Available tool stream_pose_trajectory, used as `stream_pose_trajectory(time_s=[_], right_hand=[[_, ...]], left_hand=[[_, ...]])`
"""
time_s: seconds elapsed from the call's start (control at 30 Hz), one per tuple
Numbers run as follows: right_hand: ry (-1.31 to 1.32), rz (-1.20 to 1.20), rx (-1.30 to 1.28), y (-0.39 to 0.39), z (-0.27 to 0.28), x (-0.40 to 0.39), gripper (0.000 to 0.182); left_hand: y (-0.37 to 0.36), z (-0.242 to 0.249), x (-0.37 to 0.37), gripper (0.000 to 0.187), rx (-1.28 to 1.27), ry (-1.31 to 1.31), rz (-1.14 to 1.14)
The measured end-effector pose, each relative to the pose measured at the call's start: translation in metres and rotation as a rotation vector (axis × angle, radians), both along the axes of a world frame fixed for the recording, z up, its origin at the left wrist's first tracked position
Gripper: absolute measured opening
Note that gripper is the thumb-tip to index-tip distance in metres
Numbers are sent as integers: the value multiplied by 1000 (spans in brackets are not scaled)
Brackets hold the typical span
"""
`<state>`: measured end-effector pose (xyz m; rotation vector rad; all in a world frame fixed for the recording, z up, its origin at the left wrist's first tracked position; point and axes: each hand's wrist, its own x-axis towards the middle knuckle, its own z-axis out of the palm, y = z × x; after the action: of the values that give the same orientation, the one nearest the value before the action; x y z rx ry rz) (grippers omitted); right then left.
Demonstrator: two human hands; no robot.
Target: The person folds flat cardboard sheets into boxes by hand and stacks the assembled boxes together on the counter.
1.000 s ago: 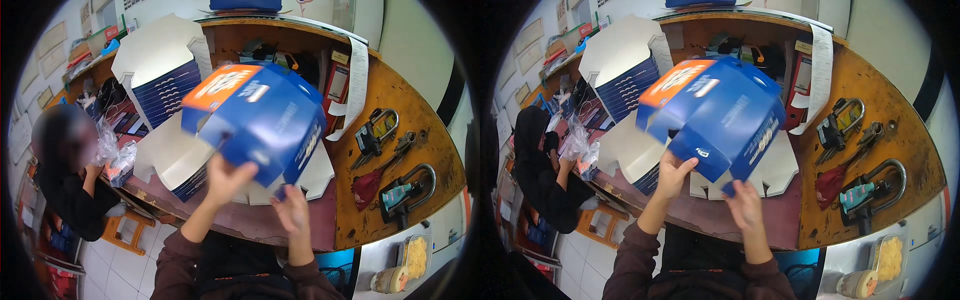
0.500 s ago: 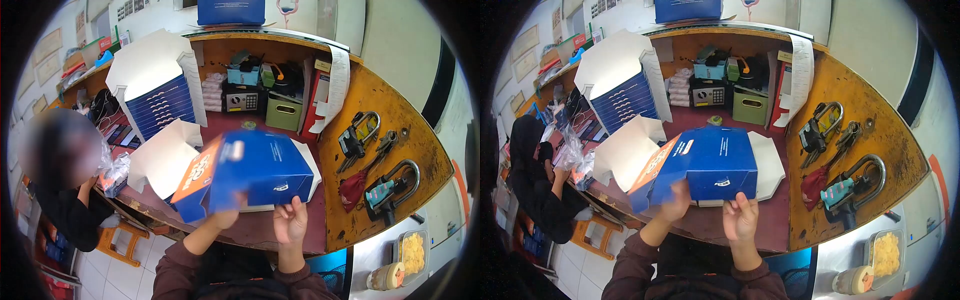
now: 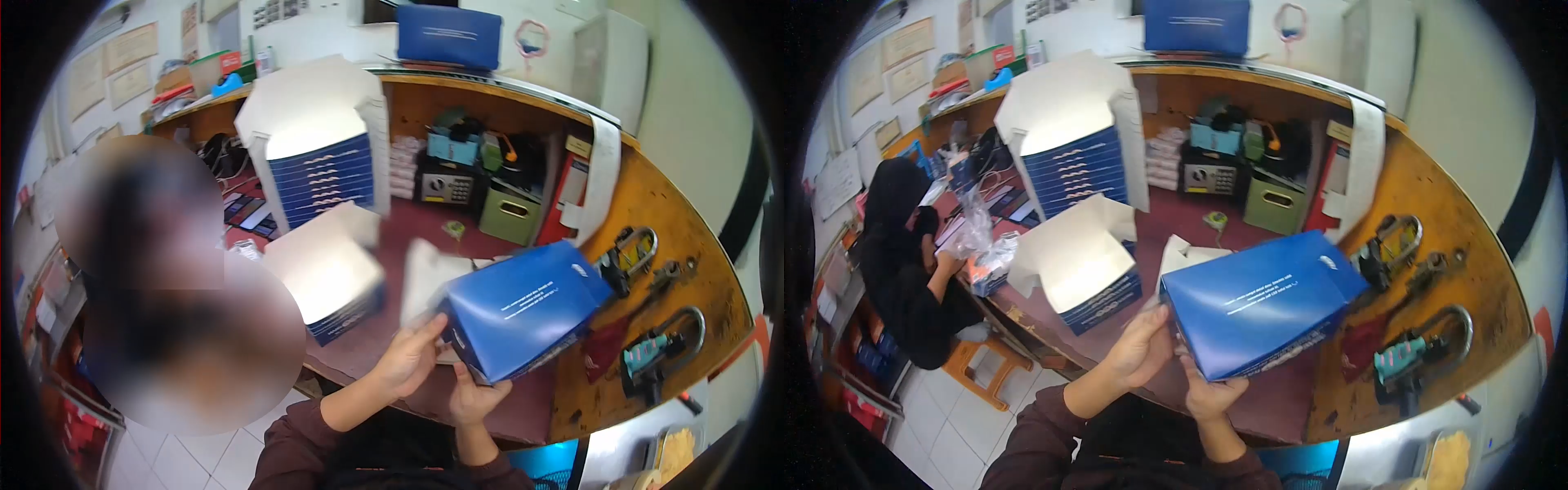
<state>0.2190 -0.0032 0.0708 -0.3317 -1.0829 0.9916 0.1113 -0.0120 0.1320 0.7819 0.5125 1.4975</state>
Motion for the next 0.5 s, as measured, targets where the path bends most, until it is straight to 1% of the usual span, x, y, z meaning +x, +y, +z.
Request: stream_pose_trajectory(time_s=[0.03, 0.07, 0.13, 0.17, 0.2, 0.23, 0.27, 0.33, 0.4, 0.43, 0.47, 0.5], right_hand=[[-232, -75, 40, 3, -2, 4, 33], [-406, -210, 173, 7, -7, 1, 21], [-609, -100, 259, 16, -41, 3, 20], [-637, -70, 250, 17, -47, 2, 21], [-623, -49, 211, 17, -50, 3, 23], [-583, -32, 152, 18, -49, 4, 24], [-534, -10, 89, 19, -48, 5, 26], [-396, 42, -52, 23, -40, 8, 29], [-231, 103, -184, 28, -30, 9, 33], [-150, 141, -240, 31, -27, 12, 35], [-72, 180, -288, 33, -23, 14, 36], [-5, 216, -326, 35, -19, 16, 38]], left_hand=[[-1, 6, -10, 58, -131, -178, -218], [-7, 16, -17, 52, -249, -266, -225], [-1, 12, -33, 47, -313, -119, -121], [1, 11, -45, 45, -311, -132, -146], [1, 12, -59, 43, -306, -145, -172], [-2, 13, -74, 42, -203, -48, -178], [-3, 14, -87, 44, -63, 177, -132], [-10, 20, -105, 49, -30, 380, -117], [-2, 11, -120, 54, 94, 843, -84], [-8, 23, -119, 65, 130, 975, -68], [-7, 22, -119, 65, 131, 984, -56], [-4, 15, -114, 69, 192, 640, -26]])
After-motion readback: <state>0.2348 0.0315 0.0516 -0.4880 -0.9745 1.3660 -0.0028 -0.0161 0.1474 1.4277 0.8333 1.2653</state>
